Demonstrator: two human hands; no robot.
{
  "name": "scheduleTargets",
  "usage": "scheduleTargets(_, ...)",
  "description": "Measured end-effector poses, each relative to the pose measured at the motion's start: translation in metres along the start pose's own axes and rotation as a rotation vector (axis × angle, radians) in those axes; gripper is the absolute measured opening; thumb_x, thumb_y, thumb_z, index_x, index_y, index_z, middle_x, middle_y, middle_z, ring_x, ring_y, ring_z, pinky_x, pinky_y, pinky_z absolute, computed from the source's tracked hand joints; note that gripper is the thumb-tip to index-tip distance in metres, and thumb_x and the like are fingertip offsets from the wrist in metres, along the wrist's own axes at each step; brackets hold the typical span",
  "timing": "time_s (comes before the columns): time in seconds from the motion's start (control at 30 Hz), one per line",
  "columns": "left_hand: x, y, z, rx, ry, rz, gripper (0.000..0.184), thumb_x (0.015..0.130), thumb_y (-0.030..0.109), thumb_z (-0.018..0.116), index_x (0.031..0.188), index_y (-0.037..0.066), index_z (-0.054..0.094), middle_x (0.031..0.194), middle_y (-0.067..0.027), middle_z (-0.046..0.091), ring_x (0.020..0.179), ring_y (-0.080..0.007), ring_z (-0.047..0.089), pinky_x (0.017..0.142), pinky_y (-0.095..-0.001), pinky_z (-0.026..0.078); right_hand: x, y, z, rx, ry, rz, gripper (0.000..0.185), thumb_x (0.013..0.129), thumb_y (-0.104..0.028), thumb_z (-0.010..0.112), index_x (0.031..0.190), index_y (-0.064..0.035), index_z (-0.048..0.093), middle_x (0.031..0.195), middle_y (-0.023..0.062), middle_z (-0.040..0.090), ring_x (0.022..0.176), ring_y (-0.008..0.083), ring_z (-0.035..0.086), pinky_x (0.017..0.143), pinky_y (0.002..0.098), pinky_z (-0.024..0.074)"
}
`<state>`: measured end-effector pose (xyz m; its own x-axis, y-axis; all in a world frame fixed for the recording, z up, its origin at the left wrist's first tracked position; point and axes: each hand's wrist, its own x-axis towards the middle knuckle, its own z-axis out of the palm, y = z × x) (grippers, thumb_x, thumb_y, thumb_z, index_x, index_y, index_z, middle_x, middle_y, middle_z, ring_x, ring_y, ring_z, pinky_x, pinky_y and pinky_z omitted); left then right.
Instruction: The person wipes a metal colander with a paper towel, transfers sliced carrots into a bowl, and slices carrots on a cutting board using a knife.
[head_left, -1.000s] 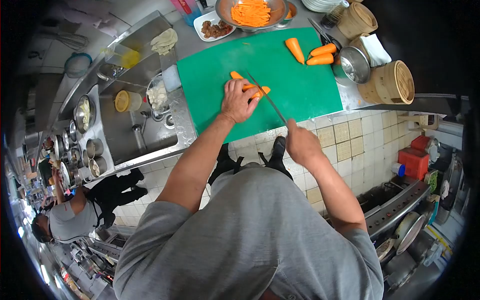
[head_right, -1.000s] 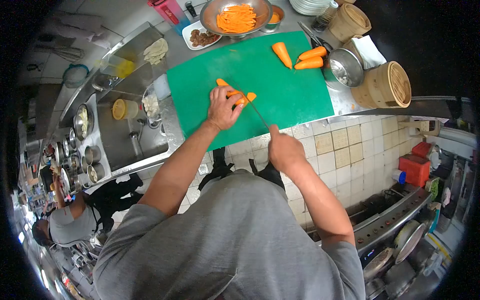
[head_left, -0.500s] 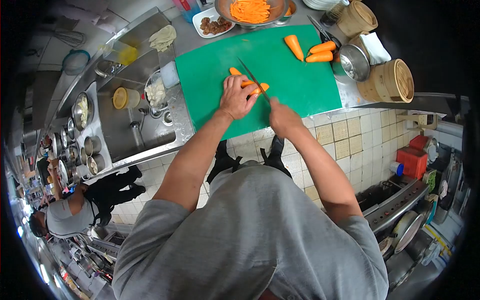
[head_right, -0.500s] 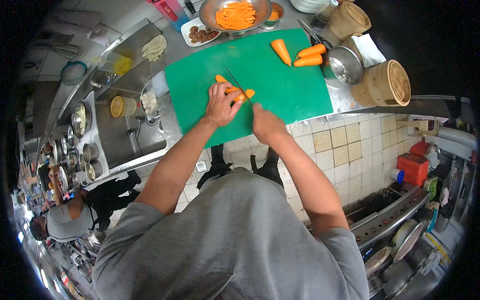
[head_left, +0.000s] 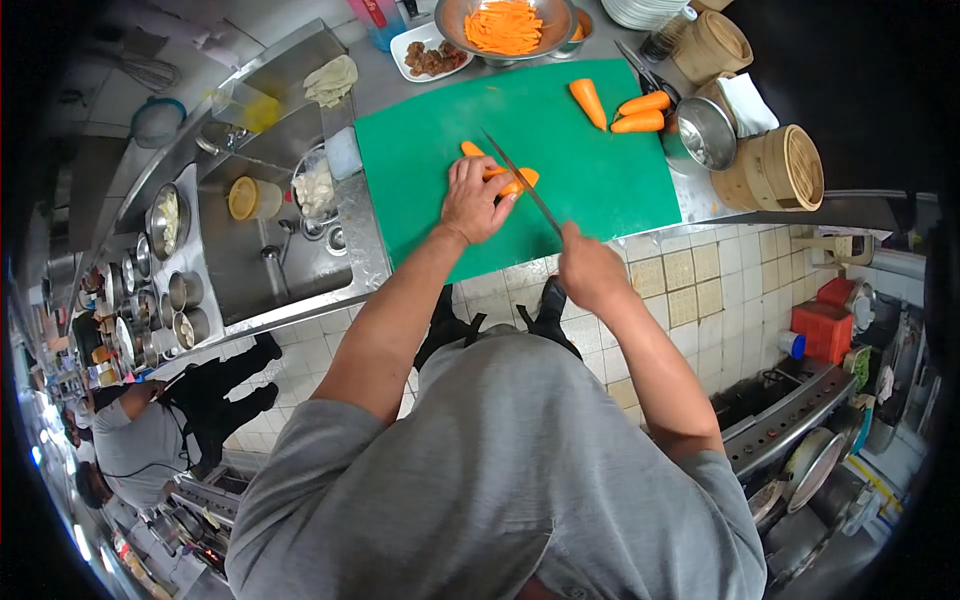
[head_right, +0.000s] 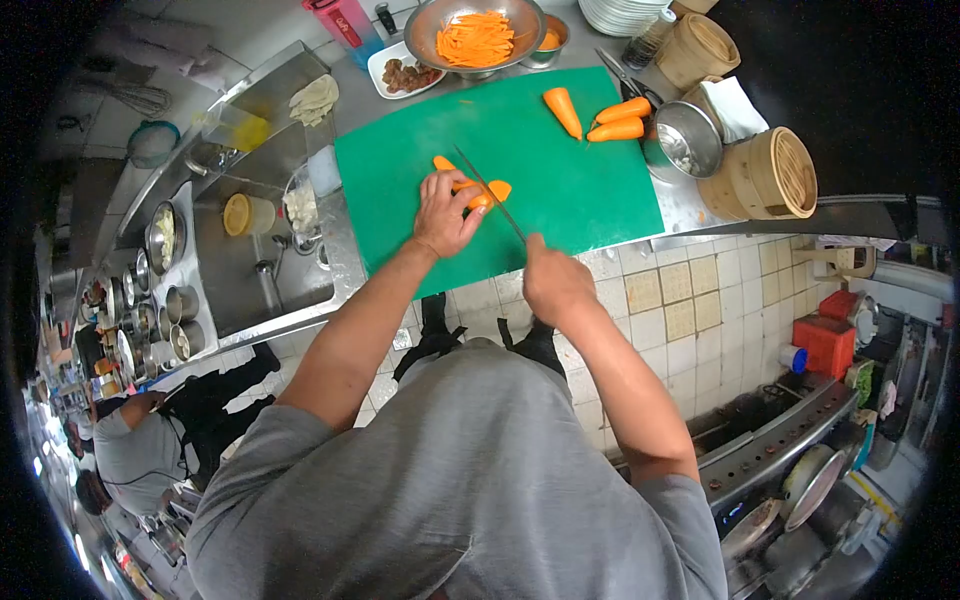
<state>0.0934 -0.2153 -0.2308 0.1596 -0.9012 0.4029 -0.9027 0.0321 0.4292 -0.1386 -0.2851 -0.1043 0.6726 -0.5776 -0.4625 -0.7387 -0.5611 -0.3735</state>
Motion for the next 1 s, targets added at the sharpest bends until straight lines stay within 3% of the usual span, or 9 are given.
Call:
scheduleTargets(0.23, 0.000, -0.001, 0.000, -0.014, 0.004, -0.003, 0.033, 0.089, 0.029, 0.077, 0.117, 0.012, 0.070, 0.125, -0.0154, 0.055, 0.122, -0.0379, 0.050, 0.109, -0.0556, 0.037, -0.053, 0.004, -0.007, -0.042, -0.155, 0.108, 0.018, 0.101, -0.011, 0.047, 0.115, -0.0004, 0.047, 0.091, 0.0292, 0.072, 0.092, 0.0501, 0.071, 0.080, 0.0624, 0.0535)
scheduleTargets(0.4, 0.002, 0.000, -0.003, -0.028, -0.006, 0.000, 0.033, 0.089, 0.029, 0.077, 0.118, 0.014, 0.070, 0.124, -0.0146, 0.054, 0.121, -0.0378, 0.050, 0.109, -0.0556, 0.037, 0.010, 0.011, 0.031, 0.004, -0.029, -0.039, 0.023, 0.099, -0.009, 0.048, 0.120, 0.0007, 0.046, 0.098, 0.0294, 0.073, 0.096, 0.0494, 0.070, 0.083, 0.0606, 0.0541)
scheduleTargets(0.47, 0.003, 0.000, -0.001, -0.024, -0.015, -0.002, 0.033, 0.089, 0.029, 0.077, 0.118, 0.014, 0.070, 0.125, -0.0146, 0.054, 0.121, -0.0380, 0.050, 0.109, -0.0555, 0.037, 0.054, -0.008, 0.027, 0.023, -0.083, 0.021, 0.027, 0.099, -0.007, 0.047, 0.125, -0.0008, 0.046, 0.109, 0.0295, 0.073, 0.104, 0.0469, 0.072, 0.089, 0.0569, 0.0562)
scheduleTargets(0.77, -0.003, -0.002, 0.003, -0.004, -0.003, -0.001, 0.036, 0.090, 0.031, 0.076, 0.118, 0.011, 0.069, 0.126, -0.0152, 0.053, 0.121, -0.0383, 0.049, 0.110, -0.0554, 0.037, 0.088, -0.009, 0.052, 0.051, 0.009, 0.015, 0.024, 0.099, -0.011, 0.049, 0.122, -0.0011, 0.049, 0.107, 0.0299, 0.074, 0.103, 0.0474, 0.073, 0.089, 0.0562, 0.0565)
scheduleTargets(1.0, -0.001, -0.001, 0.000, -0.005, -0.034, -0.028, 0.036, 0.091, 0.031, 0.075, 0.119, 0.010, 0.068, 0.125, -0.0151, 0.053, 0.120, -0.0379, 0.049, 0.110, -0.0554, 0.037, -0.022, -0.009, -0.011, -0.085, -0.055, 0.014, 0.019, 0.097, -0.009, 0.052, 0.113, 0.0020, 0.050, 0.092, 0.0307, 0.074, 0.089, 0.0489, 0.073, 0.082, 0.0582, 0.0573)
